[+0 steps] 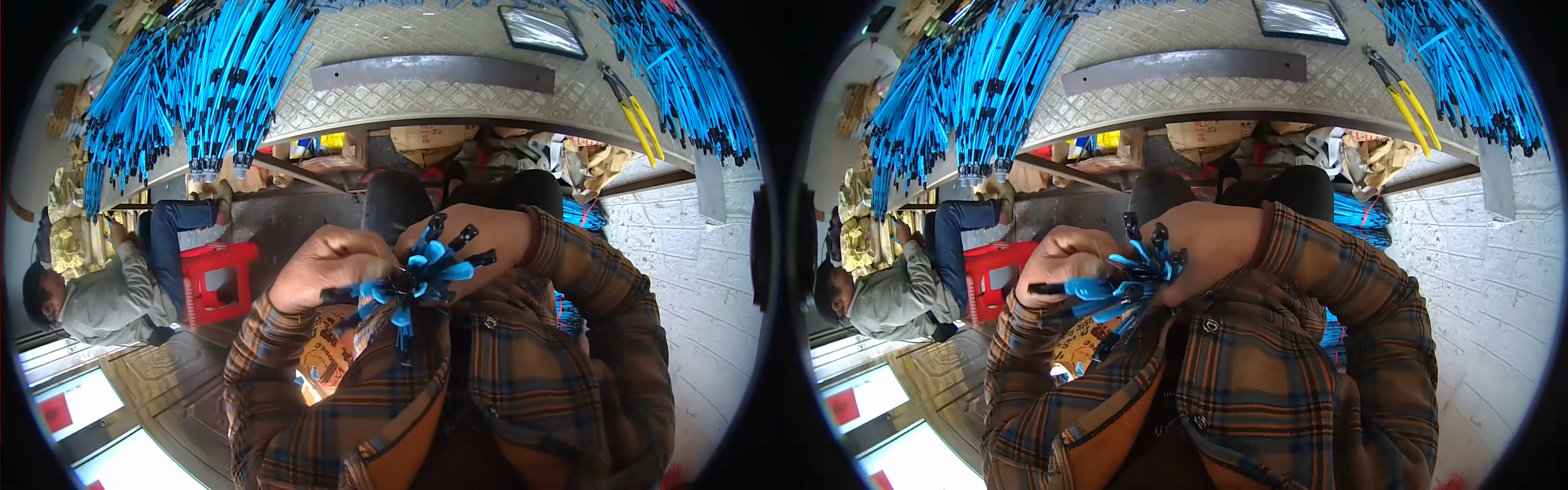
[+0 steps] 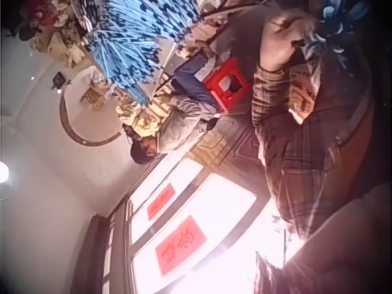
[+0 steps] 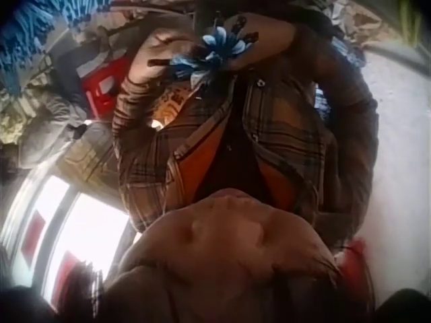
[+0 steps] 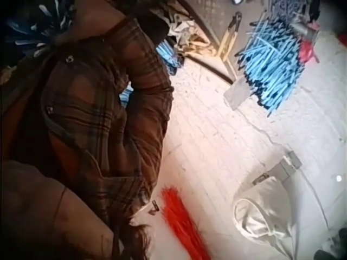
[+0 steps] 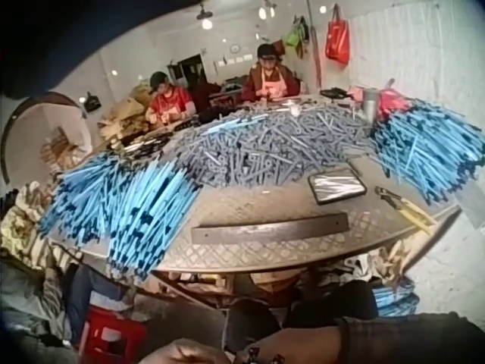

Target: The person organizes blue wires into bundles at a manufacturing workbench using pliers.

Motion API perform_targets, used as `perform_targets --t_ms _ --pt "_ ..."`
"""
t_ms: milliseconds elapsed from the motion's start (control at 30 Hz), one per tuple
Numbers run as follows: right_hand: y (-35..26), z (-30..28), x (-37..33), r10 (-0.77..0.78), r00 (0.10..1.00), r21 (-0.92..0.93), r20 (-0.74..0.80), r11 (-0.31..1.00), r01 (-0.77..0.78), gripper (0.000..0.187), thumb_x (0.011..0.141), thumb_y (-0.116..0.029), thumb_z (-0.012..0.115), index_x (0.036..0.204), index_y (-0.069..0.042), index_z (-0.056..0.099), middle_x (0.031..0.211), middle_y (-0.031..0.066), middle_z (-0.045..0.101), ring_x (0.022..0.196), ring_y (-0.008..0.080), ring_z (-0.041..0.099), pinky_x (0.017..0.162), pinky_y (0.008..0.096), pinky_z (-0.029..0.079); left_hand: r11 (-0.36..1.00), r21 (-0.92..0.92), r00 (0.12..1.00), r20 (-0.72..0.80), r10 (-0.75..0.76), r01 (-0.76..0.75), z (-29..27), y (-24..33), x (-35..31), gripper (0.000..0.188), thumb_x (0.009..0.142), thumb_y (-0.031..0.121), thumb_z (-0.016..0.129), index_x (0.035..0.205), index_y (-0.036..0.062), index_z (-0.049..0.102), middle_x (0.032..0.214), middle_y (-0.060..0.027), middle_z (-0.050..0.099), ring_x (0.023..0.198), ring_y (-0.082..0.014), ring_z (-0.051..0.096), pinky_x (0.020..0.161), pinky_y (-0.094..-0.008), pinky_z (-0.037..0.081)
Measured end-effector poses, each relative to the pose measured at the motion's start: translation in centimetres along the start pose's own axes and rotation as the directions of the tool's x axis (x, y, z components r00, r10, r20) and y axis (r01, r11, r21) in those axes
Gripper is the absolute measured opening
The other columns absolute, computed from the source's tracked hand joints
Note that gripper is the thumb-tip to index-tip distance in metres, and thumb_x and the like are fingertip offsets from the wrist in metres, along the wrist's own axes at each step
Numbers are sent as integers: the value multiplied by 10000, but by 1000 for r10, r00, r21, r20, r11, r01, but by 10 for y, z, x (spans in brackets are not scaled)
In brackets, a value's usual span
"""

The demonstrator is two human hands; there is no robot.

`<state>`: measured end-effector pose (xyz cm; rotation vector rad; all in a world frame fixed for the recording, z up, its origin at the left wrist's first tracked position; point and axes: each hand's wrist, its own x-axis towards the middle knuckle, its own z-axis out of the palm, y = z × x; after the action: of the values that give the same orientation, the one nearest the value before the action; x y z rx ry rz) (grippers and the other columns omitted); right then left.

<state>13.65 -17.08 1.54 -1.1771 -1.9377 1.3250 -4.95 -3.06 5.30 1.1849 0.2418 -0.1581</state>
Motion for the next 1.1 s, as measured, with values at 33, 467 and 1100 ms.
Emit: perform_targets --t_ms 33,467,1100 --pt "-1 0 3 -2 1000 7 6 1000 2 425 697 -319 702 997 -49 570 942 128 549 856 286 562 736 331 459 991 43 992 13 -128 127 0 2 -2 172 815 103 590 843 -64 616 774 -62 608 698 -94 541 643 -209 430" --pt "41 41 19 -49 937 771 -345 555 313 865 770 -464 650 1354 13 225 1189 134 501 1126 207 448 952 353 348 947 -287 963 -177 -201 145 -25 -8 -12 180 814 68 571 896 -82 627 810 -88 640 723 -133 599 648 -251 486" --pt "45 62 25 -51 985 660 -163 736 147 310 773 -246 708 944 -15 594 704 28 609 546 81 559 488 213 462 996 -33 940 331 88 -82 -22 -15 12 228 765 14 630 984 -50 624 921 -176 588 809 -225 579 714 -313 451"
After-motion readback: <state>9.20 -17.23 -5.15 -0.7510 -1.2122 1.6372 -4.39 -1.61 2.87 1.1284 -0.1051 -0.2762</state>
